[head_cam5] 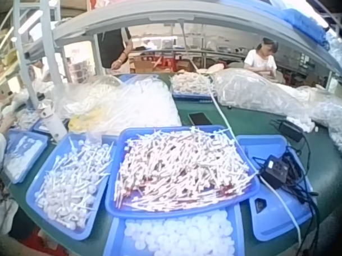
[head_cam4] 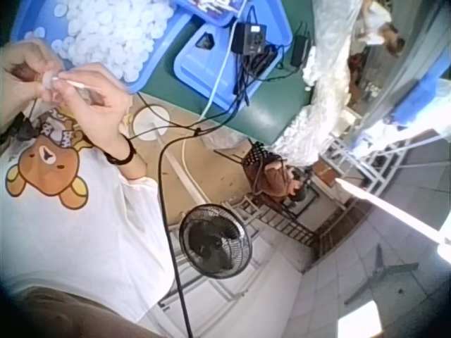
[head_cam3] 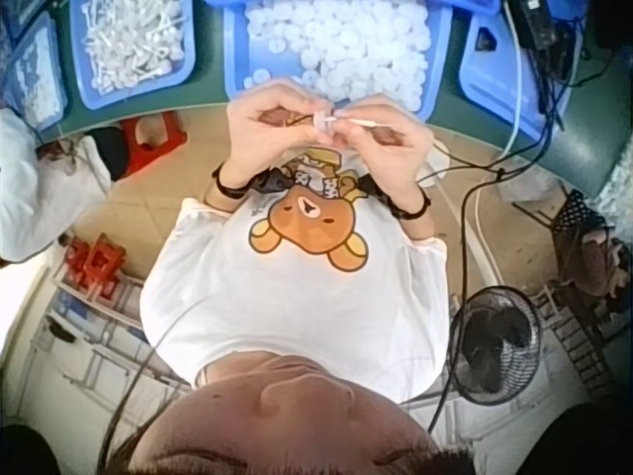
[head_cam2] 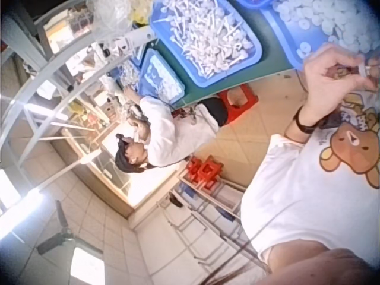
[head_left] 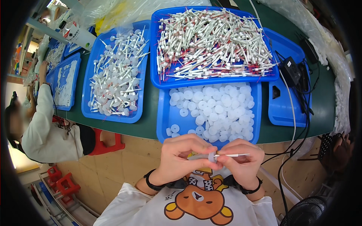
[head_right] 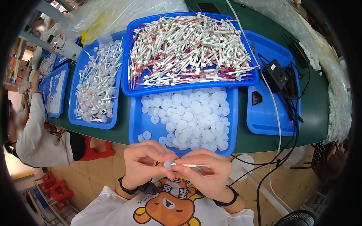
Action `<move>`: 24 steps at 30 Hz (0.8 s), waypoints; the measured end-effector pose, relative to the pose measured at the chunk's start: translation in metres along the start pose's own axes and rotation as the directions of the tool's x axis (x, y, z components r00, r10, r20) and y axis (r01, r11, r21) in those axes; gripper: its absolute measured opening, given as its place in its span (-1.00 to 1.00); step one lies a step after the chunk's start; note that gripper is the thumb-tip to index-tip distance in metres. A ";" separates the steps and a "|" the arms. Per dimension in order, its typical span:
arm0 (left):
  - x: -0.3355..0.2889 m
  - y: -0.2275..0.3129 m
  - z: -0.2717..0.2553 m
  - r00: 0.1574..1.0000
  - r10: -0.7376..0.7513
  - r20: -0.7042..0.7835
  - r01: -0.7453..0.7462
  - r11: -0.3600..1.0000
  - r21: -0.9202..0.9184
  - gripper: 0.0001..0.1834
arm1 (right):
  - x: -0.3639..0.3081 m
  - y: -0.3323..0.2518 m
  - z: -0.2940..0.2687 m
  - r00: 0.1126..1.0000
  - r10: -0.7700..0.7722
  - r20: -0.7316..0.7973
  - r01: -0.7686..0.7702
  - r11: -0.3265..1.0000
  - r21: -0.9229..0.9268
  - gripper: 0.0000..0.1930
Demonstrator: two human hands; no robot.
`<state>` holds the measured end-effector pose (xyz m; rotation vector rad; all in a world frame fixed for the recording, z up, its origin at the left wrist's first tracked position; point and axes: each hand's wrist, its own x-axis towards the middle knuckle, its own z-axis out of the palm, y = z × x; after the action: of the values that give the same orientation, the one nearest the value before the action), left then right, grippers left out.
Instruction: The person repeatedly picks a white plastic cap and a small cylindrical component with wires, presses the cap onto the component, and places the assembled unit into a blue tray. The process is repeated continuously throughout the clip.
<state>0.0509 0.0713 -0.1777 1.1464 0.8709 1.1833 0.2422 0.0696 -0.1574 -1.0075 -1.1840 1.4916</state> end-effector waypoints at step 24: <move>0.019 0.016 -0.061 0.984 0.082 0.159 -0.179 0.433 0.884 -0.74 | 0.013 -0.014 -0.015 0.976 -0.011 -0.216 -0.068 0.932 -0.355 -0.87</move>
<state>-0.0073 0.1026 -0.1757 2.1660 1.4375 0.7085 0.2560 0.0865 -0.1474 -1.4016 -1.3162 1.1709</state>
